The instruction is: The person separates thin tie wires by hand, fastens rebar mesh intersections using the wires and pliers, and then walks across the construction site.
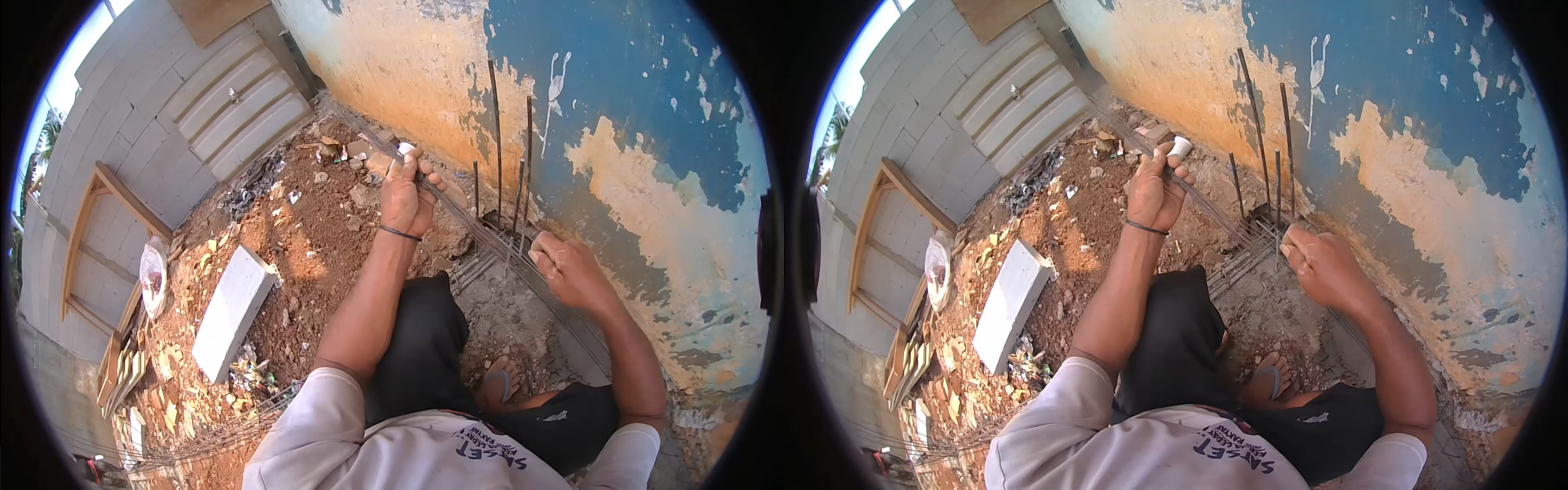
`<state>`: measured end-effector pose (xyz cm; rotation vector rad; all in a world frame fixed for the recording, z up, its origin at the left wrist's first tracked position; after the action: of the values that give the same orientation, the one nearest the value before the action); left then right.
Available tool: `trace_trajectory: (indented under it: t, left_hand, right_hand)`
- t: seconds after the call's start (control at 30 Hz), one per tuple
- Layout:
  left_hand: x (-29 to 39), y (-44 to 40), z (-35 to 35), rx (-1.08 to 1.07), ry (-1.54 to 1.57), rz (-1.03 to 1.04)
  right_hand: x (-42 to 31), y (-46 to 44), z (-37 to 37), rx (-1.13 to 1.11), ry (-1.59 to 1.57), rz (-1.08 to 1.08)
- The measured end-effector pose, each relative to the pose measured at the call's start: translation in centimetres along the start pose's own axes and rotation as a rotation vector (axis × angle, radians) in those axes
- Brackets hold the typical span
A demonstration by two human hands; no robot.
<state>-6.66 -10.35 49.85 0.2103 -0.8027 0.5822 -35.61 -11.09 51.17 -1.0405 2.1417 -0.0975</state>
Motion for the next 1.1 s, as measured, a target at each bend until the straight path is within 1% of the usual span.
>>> trace_trajectory:
  t: [0.03,0.07,0.1,0.17,0.23,0.27,0.3,0.33,0.37,0.43,0.5,0.57,0.6,0.63,0.67,0.73,0.77,0.87,0.93,0.97,1.03,1.07,1.1]
  left_hand:
    - [-0.2,-1.6,-1.7,0.071,0.042,-0.062]
    - [-0.3,-3.1,-3.7,0.155,0.042,-0.059]
    - [-0.6,-4.8,-6.6,0.168,0.044,-0.048]
    - [-2.6,-8.7,-14.3,0.290,0.050,-0.108]
    - [-6.1,-10.8,-23.2,0.495,-0.058,-0.176]
    - [-8.1,-11.4,-27.9,0.602,-0.118,-0.210]
    - [-9.7,-11.5,-32.5,0.725,-0.197,-0.233]
    - [-9.9,-11.8,-34.5,0.726,-0.193,-0.236]
    - [-9.6,-11.7,-36.4,0.795,-0.238,-0.261]
    - [-10.8,-12.8,-39.3,0.868,-0.279,-0.298]
    - [-10.0,-14.8,-41.1,0.995,-1.113,0.026]
    - [-7.3,-10.6,-27.1,0.491,-1.076,0.108]
    - [-7.1,-9.3,-22.4,0.271,-0.944,0.128]
    - [-4.8,-5.2,-13.6,-0.008,-0.843,-0.073]
    - [-4.9,-3.2,-8.7,-0.229,-0.779,-0.146]
    - [-3.8,1.3,0.3,-0.484,-0.692,-0.122]
    - [-3.1,3.1,3.8,-0.558,-0.570,-0.068]
    - [-0.9,5.8,9.7,-0.608,-0.514,-0.025]
    - [-0.6,6.2,11.9,-0.489,-0.198,-0.118]
    - [-0.9,6.5,12.8,-0.523,-0.188,-0.132]
    - [-0.2,6.1,13.2,-0.399,-0.118,-0.009]
    - [-0.2,6.2,13.1,-0.373,-0.120,0.001]
    - [-0.5,6.1,12.7,-0.375,-0.131,-0.012]
  right_hand:
    - [0.1,0.4,-0.2,-0.017,-0.003,-0.019]
    - [0.4,0.9,-0.5,-0.052,0.065,0.000]
    - [0.9,1.6,-0.7,-0.084,0.133,0.019]
    - [2.8,3.4,-1.1,-0.161,0.166,0.059]
    - [4.5,5.2,-1.9,-0.225,0.218,0.189]
    - [5.8,6.6,-2.1,-0.231,0.221,0.188]
    - [7.6,7.8,-2.3,-0.194,0.231,0.244]
    - [8.6,8.5,-2.5,-0.150,0.241,0.297]
    - [8.6,8.8,-2.3,-0.153,0.242,0.298]
    - [8.8,9.3,-2.7,-0.130,0.183,0.437]
    - [8.0,9.0,-3.0,-0.113,0.140,0.435]
    - [6.4,8.0,-3.0,-0.081,0.086,0.419]
    - [5.1,7.1,-3.3,0.003,0.082,0.360]
    - [3.9,6.2,-3.4,0.088,0.077,0.302]
    - [2.9,5.4,-3.1,0.089,0.075,0.295]
    - [0.6,3.5,-3.2,0.212,-0.070,0.219]
    - [-0.5,2.8,-3.3,0.214,-0.068,0.204]
    - [-3.2,1.6,-3.8,0.252,-0.047,0.170]
    - [-3.8,1.9,-4.4,0.337,-0.117,0.202]
    - [-4.0,2.3,-4.8,0.366,-0.097,0.218]
    - [-4.3,2.8,-5.5,0.388,-0.134,0.197]
    - [-4.2,3.2,-5.9,0.414,-0.140,0.164]
    - [-3.8,3.8,-6.3,0.439,-0.128,0.178]
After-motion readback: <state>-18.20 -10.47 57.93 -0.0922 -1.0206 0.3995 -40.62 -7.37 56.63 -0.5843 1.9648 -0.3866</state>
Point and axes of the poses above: each hand's wrist, its own y-axis away from the middle knuckle, its own z-axis out of the palm, x = y × z, the point moved 4 cm from there along -y, towards the middle knuckle, and after that the axes turned 10 degrees about x, right-handed, at the moved point
